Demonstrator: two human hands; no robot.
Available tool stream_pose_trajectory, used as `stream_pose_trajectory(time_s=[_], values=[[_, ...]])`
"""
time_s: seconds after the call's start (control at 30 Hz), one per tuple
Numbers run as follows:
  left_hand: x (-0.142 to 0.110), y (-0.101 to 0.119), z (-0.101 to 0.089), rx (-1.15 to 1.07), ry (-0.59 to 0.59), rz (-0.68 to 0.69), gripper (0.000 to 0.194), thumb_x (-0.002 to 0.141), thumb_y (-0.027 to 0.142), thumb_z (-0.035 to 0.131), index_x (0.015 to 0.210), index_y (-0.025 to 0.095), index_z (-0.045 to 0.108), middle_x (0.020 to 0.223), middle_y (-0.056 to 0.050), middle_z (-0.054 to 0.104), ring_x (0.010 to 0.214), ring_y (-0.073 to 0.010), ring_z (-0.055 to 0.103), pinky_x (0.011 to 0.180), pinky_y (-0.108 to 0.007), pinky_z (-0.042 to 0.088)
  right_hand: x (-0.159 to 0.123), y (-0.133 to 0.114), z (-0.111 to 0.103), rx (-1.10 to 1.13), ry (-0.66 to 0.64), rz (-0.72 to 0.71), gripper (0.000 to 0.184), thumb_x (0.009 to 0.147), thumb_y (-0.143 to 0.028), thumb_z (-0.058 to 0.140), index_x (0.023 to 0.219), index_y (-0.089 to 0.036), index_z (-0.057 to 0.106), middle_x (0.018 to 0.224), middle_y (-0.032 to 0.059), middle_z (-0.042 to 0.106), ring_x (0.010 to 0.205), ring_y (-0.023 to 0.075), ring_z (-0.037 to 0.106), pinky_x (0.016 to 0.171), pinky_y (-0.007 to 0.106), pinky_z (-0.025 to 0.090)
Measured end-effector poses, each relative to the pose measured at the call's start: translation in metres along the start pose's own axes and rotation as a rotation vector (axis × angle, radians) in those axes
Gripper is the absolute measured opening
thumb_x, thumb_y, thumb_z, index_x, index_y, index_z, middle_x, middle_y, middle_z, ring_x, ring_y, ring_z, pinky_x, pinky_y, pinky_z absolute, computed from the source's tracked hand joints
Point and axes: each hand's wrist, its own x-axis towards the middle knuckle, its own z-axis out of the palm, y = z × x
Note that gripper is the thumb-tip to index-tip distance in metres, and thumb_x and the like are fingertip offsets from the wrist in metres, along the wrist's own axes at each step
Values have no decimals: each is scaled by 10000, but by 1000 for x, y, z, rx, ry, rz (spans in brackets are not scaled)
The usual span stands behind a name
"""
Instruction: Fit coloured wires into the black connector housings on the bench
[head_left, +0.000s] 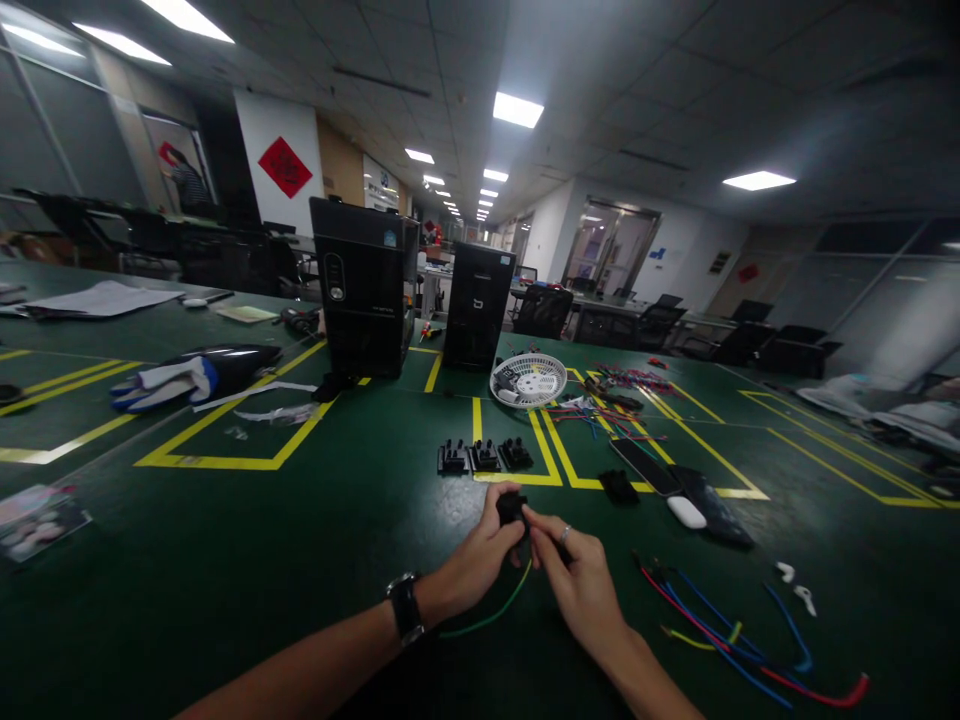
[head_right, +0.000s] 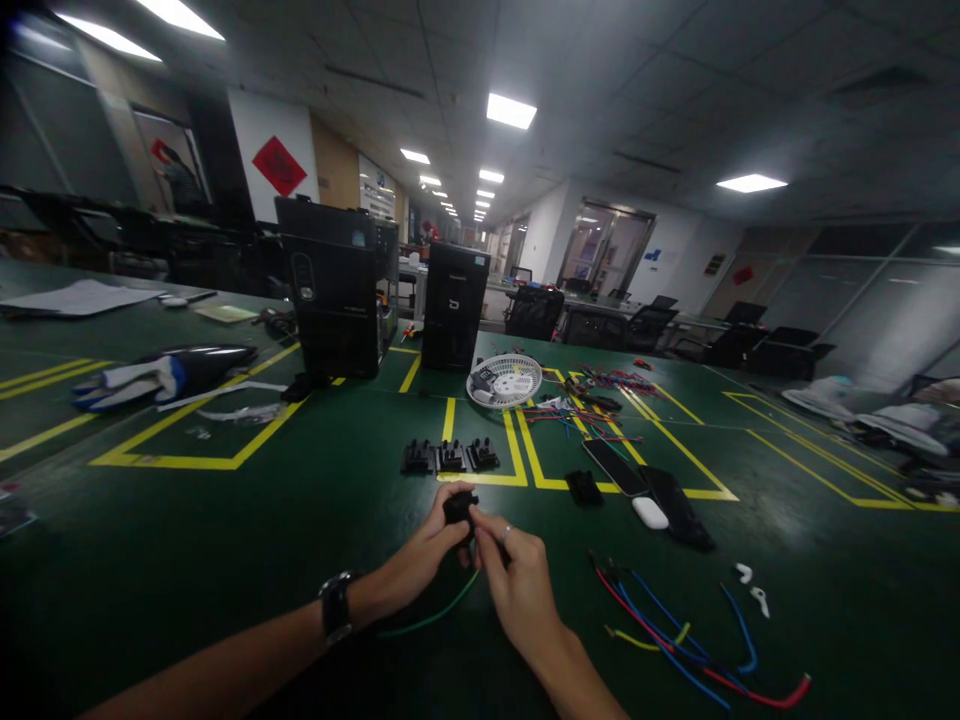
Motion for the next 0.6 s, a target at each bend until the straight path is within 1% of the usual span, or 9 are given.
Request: stream_pose_trajectory(time_s=[0.1, 0.17, 0.27, 0.33, 0.4, 0.5, 0.53, 0.57, 0.6], values=[[1, 8, -4, 63, 104, 30, 324, 929, 405, 436, 1190, 214, 459, 996, -55, 563, 826, -177, 574, 741, -312, 460, 1, -1, 6, 77, -17, 48, 298, 954, -268, 463, 1218, -173, 565, 695, -13, 599, 640, 140, 586, 639, 252, 457], [-1, 12, -7, 145, 200, 94, 306, 913, 412, 480, 1135, 211, 544, 1040, -63, 580, 923, -196, 560, 828, -310, 436, 5, -5, 4, 131, -8, 91, 286, 949, -286, 469, 1193, -160, 550, 642, -31, 575, 610, 140, 578, 618, 247, 450], [-5, 12, -3, 235, 247, 164, 299, 900, 385, 519, 1142, 221, 583, 1107, -67, 600, 1046, -219, 533, 943, -315, 385, 14, -16, -11, 160, -43, 158, 214, 935, -315, 494, 1046, -158, 589, 599, -34, 582, 564, 135, 566, 564, 233, 423], [-6, 11, 3, 253, 255, 185, 307, 893, 380, 531, 1152, 223, 585, 1108, -69, 609, 1051, -226, 538, 963, -328, 384, 18, -23, -22, 146, -72, 165, 180, 924, -318, 518, 969, -166, 605, 604, -26, 604, 566, 135, 574, 563, 230, 418], [1, 15, 4, 217, 323, 221, 289, 885, 381, 544, 1118, 217, 593, 1083, -70, 611, 1015, -220, 558, 959, -337, 402, 17, -26, -24, 119, -41, 145, 164, 928, -307, 514, 928, -174, 611, 630, -18, 616, 593, 136, 590, 582, 230, 423], [21, 33, -17, -73, 667, 253, 242, 922, 402, 457, 1047, 217, 552, 887, -31, 598, 795, -171, 608, 863, -363, 484, 6, -22, -6, 60, 21, 99, 169, 951, -269, 471, 893, -187, 607, 661, -14, 613, 609, 131, 597, 582, 224, 424], [29, 41, -30, -222, 836, 232, 243, 942, 414, 392, 1021, 221, 518, 760, 6, 556, 654, -148, 591, 781, -378, 517, 0, -19, 5, 37, 1, 83, 172, 954, -248, 458, 886, -193, 606, 660, -18, 612, 597, 128, 594, 567, 220, 423], [35, 49, -43, -319, 948, 222, 246, 954, 410, 349, 995, 217, 495, 690, 30, 517, 571, -134, 567, 730, -392, 533, -5, -15, 15, 14, -45, 71, 175, 955, -223, 448, 888, -199, 607, 659, -23, 614, 585, 124, 592, 552, 215, 423], [39, 54, -55, -350, 993, 269, 235, 958, 398, 339, 981, 213, 483, 672, 39, 508, 538, -125, 557, 707, -399, 542, -8, -13, 26, -14, -101, 54, 175, 951, -193, 446, 895, -204, 611, 667, -25, 623, 582, 123, 595, 547, 212, 430]])
